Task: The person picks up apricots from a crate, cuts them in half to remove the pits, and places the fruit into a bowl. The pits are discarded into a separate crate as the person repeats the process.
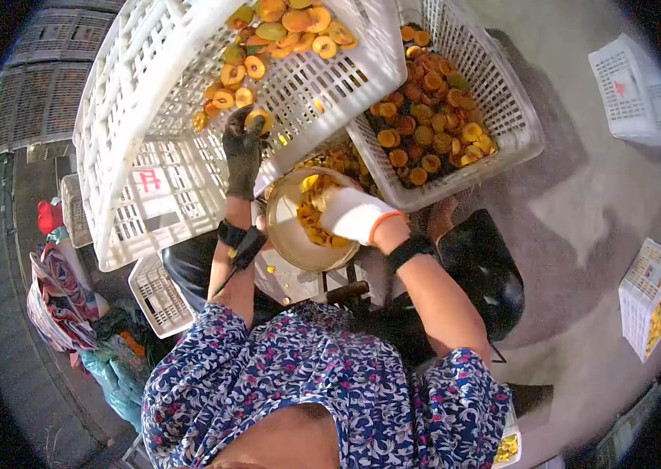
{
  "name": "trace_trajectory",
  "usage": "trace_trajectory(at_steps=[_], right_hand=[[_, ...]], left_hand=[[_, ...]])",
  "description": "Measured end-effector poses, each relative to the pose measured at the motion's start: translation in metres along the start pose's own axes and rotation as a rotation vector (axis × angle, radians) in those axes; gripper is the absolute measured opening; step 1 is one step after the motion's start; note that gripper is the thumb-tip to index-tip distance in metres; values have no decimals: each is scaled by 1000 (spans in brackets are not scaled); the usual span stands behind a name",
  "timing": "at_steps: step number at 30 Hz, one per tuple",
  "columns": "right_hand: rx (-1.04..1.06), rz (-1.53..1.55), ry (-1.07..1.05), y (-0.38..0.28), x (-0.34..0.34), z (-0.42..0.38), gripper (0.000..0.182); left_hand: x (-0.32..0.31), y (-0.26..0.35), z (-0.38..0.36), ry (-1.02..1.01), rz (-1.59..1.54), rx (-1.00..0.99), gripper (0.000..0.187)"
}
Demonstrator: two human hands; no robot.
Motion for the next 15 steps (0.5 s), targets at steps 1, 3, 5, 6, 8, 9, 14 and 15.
trace_trajectory(at_steps=[1, 3, 5, 6, 8, 9, 14, 15], right_hand=[[-21, -95, 16, 29, -39, 8, 24], [-135, -176, -8, 29, -35, 5, 25], [-305, 58, 262, 6, 9, 6, 26], [-256, 193, 427, 8, 11, 10, 28], [-87, 252, 595, 3, 14, 11, 31], [-207, 292, 555, -5, 21, 9, 34], [-113, 240, 755, 0, 22, 13, 32], [-269, 331, 730, 0, 23, 11, 32]], left_hand=[[-2, 13, -13, -146, -206, 208, 37], [-7, 27, -33, -211, -364, 309, 41], [-11, 45, -42, -230, -392, 334, 43], [-11, 52, -50, -258, -409, 365, 44], [-14, 60, -60, -291, -384, 299, 43], [-17, 61, -64, -289, -349, 299, 43], [-29, 68, -79, -291, -266, 161, 46], [-31, 69, -81, -293, -265, 163, 46]])
Point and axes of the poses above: each hand's wrist, its own z-axis towards the middle knuckle, its own x-axis out of the back of the hand, y = z × x, the point moved 3 cm from there along z, towards the middle knuckle, and after that the axes turned 11 degrees about y, right-handed, at the moved point
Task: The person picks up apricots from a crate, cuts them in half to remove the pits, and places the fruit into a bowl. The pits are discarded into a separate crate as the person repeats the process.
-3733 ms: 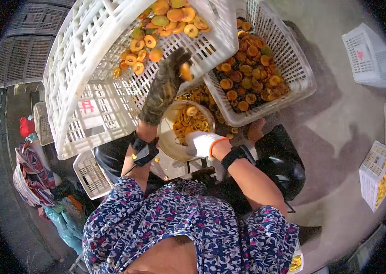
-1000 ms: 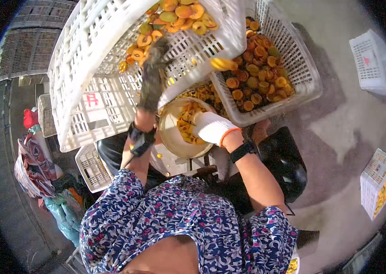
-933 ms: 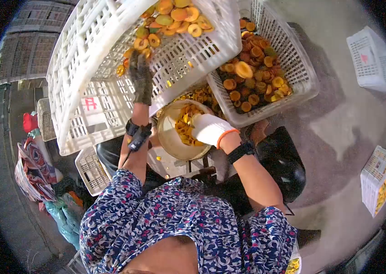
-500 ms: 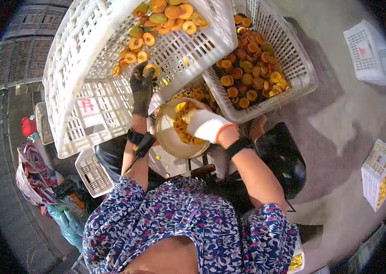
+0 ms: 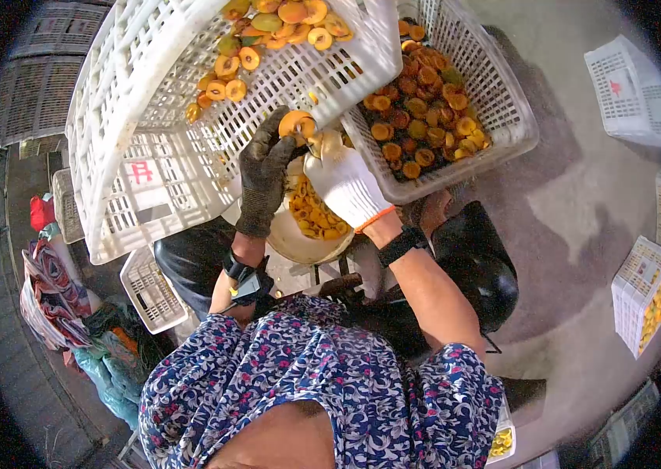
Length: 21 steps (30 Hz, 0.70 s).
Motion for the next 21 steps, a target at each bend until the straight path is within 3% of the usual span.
trace_trajectory(at_steps=[4, 6, 7, 11, 13, 14, 21], right_hand=[[-79, -34, 17, 0, 3, 0, 32], [91, -125, -23, -7, 6, -2, 32], [-29, -74, 4, 3, -2, 0, 32], [5, 48, -47, 5, -1, -1, 31], [-61, -64, -37, 3, -2, -4, 31], [-62, -63, -41, 2, -3, -6, 31], [20, 156, -345, -7, 13, -5, 31]], left_hand=[[-12, 7, -3, 96, 216, -85, 42], [-18, 17, -7, 104, 364, -140, 40], [-18, 18, -7, 101, 387, -188, 41], [-14, 10, 0, 19, 426, -224, 37], [-18, 3, 5, 32, -107, -107, 43], [-19, -1, 10, 11, -192, -64, 45], [-29, 6, 6, -59, -250, 202, 62]])
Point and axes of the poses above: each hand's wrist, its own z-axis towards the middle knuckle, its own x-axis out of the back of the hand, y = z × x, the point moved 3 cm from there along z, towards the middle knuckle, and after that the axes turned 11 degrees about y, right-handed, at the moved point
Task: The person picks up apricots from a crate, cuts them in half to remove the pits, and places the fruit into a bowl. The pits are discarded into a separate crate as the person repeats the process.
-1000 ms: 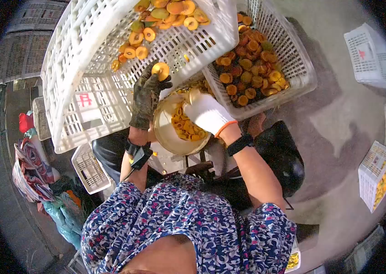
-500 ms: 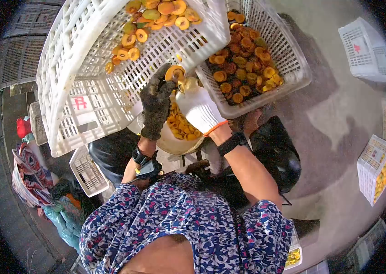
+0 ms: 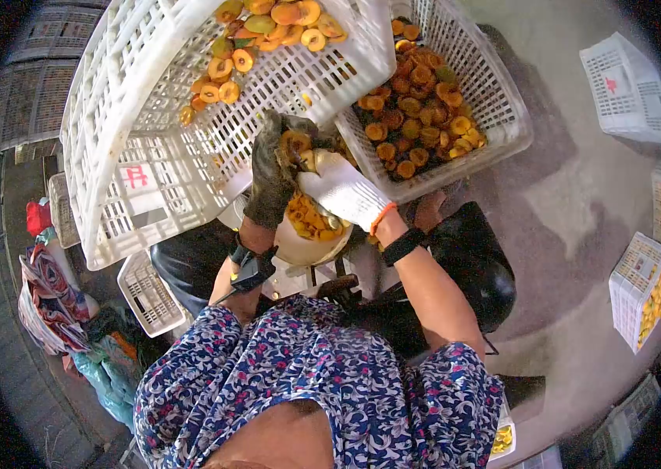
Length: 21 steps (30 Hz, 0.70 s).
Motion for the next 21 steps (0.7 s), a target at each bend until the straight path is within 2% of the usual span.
trace_trajectory(at_steps=[1, 3, 4, 5, 7, 8, 9, 10, 11, 13, 15, 16, 17, 18, 19, 21], right_hand=[[15, 24, -42, -2, 1, 0, 31], [-4, -40, -79, -2, 1, 1, 30], [-113, -79, -155, -8, 3, -1, 30], [-222, -118, -229, -11, 3, -3, 31], [-238, -160, -281, -2, -3, -4, 26], [-125, 105, -322, 3, -10, -10, 21], [-6, 369, -362, 10, -17, -14, 21], [-432, 861, -429, 26, -32, -18, 23], [-527, 1056, -425, 35, -41, -16, 23], [-671, 1117, -384, 0, -27, -20, 20], [-508, 480, -615, 31, -32, -21, 17], [-377, 408, -553, 36, -38, -28, 17], [-299, -76, -585, 19, -32, -29, 25], [-165, -218, -524, 25, -38, -32, 28], [-34, -358, -451, 29, -42, -32, 31], [-31, -397, -474, 31, -38, -26, 30]], left_hand=[[4, 1, 2, 2, 3, 0, 62], [9, 3, 6, -172, 106, -42, 56], [9, 0, 8, -228, 116, -149, 59], [13, -3, 9, -227, 117, -149, 59], [16, -8, 11, -316, 86, -206, 59], [21, -17, 15, -395, -38, -203, 57], [16, -16, 12, -391, -37, -212, 57], [6, -13, 6, -385, -307, -61, 55], [1, -11, 4, -375, -579, 87, 54], [20, -19, 12, -370, -512, 119, 49], [32, -14, 12, 51, -228, -68, 39], [53, -36, 33, -79, -714, 104, 33], [72, -43, 37, -217, -725, 100, 33], [77, -39, 44, -214, -715, 103, 33], [74, -37, 61, -303, -1047, 362, 32], [64, -28, 97, -455, -1711, 905, 34]])
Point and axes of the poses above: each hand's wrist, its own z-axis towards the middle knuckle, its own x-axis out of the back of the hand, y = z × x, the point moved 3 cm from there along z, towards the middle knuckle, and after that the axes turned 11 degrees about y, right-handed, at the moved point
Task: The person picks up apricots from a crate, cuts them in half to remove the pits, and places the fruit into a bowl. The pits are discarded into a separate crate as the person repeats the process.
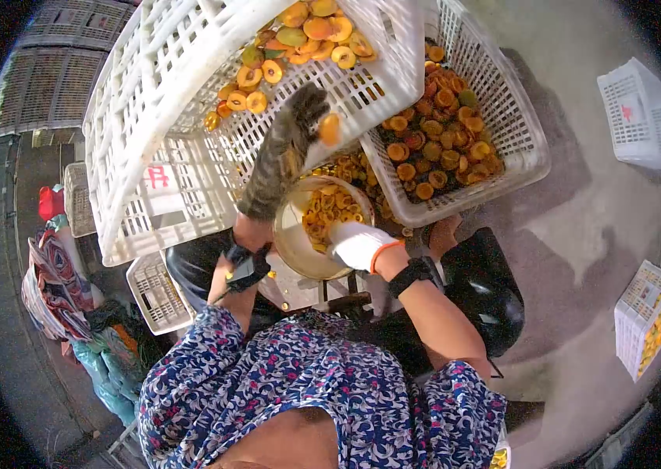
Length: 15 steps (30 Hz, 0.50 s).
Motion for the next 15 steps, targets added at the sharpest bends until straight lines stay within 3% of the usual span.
trace_trajectory(at_steps=[2, 4, 6, 9, 10, 12, 14, 15], right_hand=[[33, 20, 32, -3, 14, 2, 31], [-29, 67, 145, -7, 20, 4, 33], [-93, 64, 161, -4, 21, 4, 33], [12, 58, 196, 5, 16, 11, 35], [22, 51, 195, 3, 21, 8, 36], [-12, 76, 213, 4, 24, 8, 36], [56, 152, 368, 10, 25, 12, 36], [34, 225, 397, 9, 26, 17, 39]], left_hand=[[-11, 5, 4, -55, -752, 434, 37], [-59, 16, -11, -510, -2284, 1288, 48], [-65, 26, -20, -724, -1913, 1022, 47], [-59, 26, -33, -607, -1817, 852, 42], [-59, 24, -32, -606, -1819, 852, 42], [-54, 27, -30, -794, -2113, 704, 37], [-46, 14, -37, -674, -2030, 779, 34], [-44, 10, -39, -744, -2232, 954, 35]])
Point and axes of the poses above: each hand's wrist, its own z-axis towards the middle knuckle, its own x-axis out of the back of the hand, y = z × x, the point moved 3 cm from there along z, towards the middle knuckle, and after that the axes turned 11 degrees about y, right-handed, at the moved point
